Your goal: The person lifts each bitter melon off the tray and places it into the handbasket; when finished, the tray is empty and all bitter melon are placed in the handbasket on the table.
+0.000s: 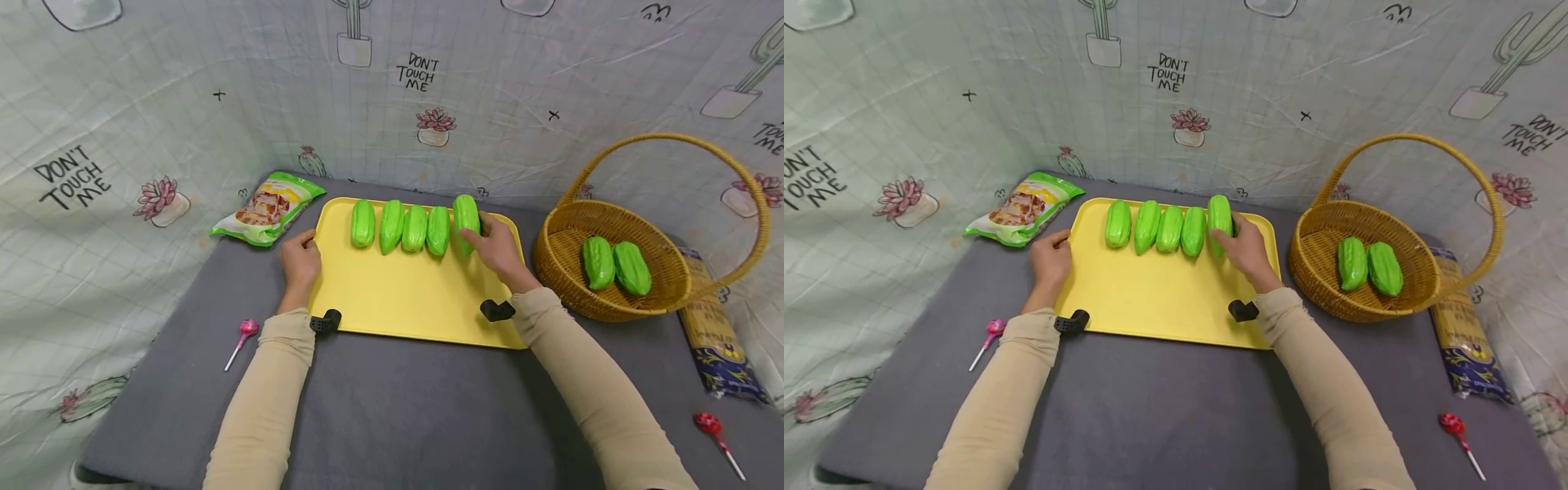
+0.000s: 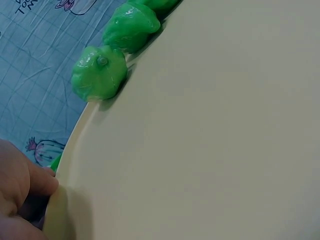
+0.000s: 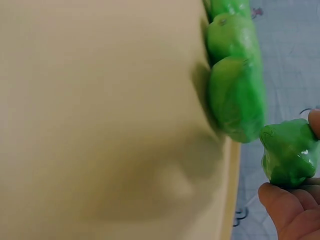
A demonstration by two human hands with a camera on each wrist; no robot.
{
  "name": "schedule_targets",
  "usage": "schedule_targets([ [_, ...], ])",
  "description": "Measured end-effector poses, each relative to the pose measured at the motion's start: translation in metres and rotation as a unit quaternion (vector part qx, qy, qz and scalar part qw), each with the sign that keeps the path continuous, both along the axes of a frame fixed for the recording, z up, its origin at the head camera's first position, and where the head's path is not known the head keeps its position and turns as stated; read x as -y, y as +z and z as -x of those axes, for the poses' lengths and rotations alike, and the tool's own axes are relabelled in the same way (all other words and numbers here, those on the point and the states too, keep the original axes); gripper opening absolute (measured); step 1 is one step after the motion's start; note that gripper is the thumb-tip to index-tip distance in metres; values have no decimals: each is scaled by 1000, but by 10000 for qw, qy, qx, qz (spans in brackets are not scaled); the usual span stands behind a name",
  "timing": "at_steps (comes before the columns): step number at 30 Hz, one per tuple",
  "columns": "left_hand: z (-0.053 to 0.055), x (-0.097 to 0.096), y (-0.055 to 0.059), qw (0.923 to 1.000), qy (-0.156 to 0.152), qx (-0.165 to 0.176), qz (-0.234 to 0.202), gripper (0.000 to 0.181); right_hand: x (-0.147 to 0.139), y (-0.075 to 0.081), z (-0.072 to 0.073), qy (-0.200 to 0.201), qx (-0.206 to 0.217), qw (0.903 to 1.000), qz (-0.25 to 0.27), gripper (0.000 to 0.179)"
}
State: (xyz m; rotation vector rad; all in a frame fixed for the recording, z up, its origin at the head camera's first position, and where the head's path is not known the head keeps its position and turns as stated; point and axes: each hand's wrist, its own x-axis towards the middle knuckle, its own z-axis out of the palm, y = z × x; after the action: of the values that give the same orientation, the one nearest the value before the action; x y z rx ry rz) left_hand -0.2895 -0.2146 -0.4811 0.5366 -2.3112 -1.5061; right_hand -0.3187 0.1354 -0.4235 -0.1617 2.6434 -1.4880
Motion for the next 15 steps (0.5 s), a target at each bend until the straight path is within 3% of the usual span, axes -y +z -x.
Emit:
schedule_targets([
  [6, 2, 0, 2, 10000, 1, 10, -15, 36, -9, 24, -20, 335, -171, 9993, 76, 73],
  [15, 3, 0, -1, 10000, 70, 50, 1, 37, -14, 42, -38, 293, -148, 9993, 192, 78],
])
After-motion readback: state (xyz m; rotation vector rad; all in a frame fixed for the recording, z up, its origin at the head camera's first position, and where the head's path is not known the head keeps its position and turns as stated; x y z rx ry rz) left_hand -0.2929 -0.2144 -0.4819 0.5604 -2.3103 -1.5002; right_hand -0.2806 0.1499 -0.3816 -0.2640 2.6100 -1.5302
